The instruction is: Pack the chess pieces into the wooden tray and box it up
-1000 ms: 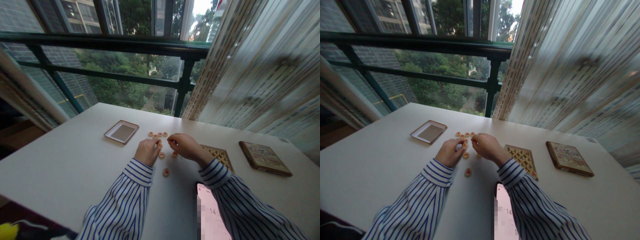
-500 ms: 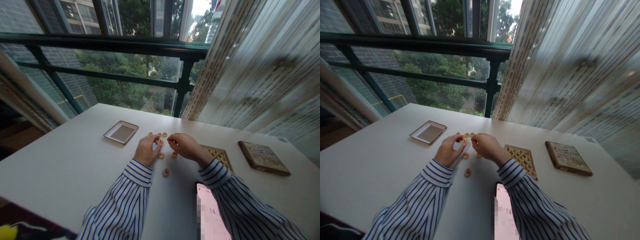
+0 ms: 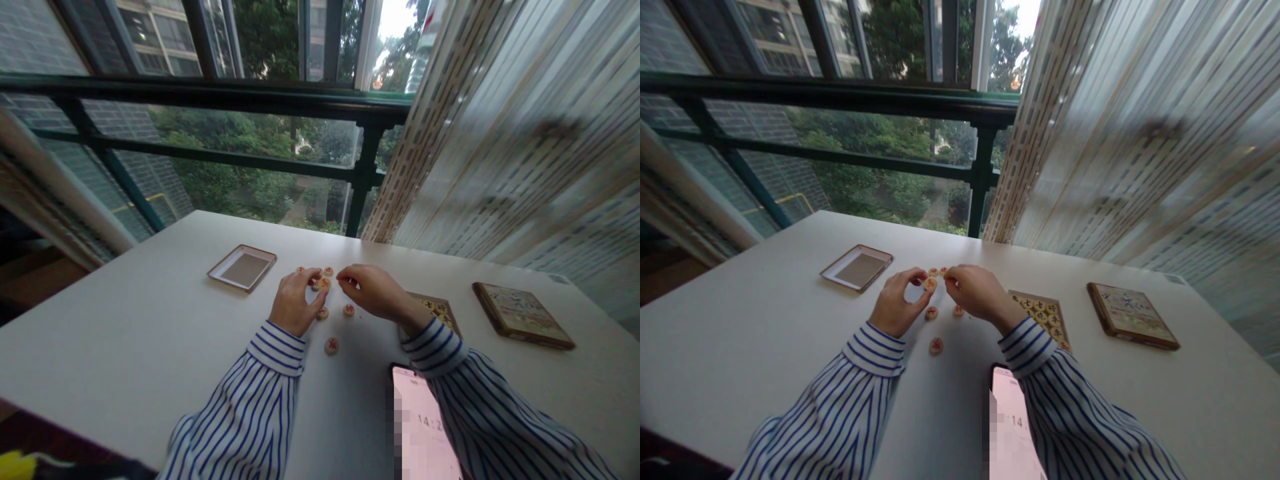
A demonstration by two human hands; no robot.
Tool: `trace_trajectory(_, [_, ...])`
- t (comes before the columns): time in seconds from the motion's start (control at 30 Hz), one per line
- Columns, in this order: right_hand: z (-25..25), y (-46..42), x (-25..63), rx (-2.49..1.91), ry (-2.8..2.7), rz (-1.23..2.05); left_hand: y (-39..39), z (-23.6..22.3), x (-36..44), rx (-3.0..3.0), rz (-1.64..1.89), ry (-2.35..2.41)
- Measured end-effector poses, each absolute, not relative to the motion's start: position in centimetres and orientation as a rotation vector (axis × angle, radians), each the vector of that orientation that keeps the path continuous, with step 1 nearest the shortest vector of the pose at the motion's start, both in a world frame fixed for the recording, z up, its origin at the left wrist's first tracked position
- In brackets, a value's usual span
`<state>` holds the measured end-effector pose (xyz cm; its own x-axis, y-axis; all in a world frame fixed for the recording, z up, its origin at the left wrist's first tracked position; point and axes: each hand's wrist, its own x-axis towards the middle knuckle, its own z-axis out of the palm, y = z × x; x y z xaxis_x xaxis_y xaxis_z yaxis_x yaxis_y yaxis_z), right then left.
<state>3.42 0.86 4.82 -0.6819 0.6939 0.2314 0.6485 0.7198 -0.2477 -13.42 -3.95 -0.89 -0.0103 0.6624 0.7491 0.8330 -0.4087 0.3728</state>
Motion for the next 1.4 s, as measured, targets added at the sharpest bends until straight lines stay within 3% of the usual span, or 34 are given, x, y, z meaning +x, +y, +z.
trace_trajectory(1.13, [5.9,-2.5,11.4,-1.136,-2.526,0.266,-5.8,-0.2,-8.9,-2.294,-1.522,-1.539])
trace_trajectory(1.4, [5.9,-2.7,13.0,-1.103,-2.432,0.419,-5.7,0.6,-7.6,-2.372,-1.483,-1.525])
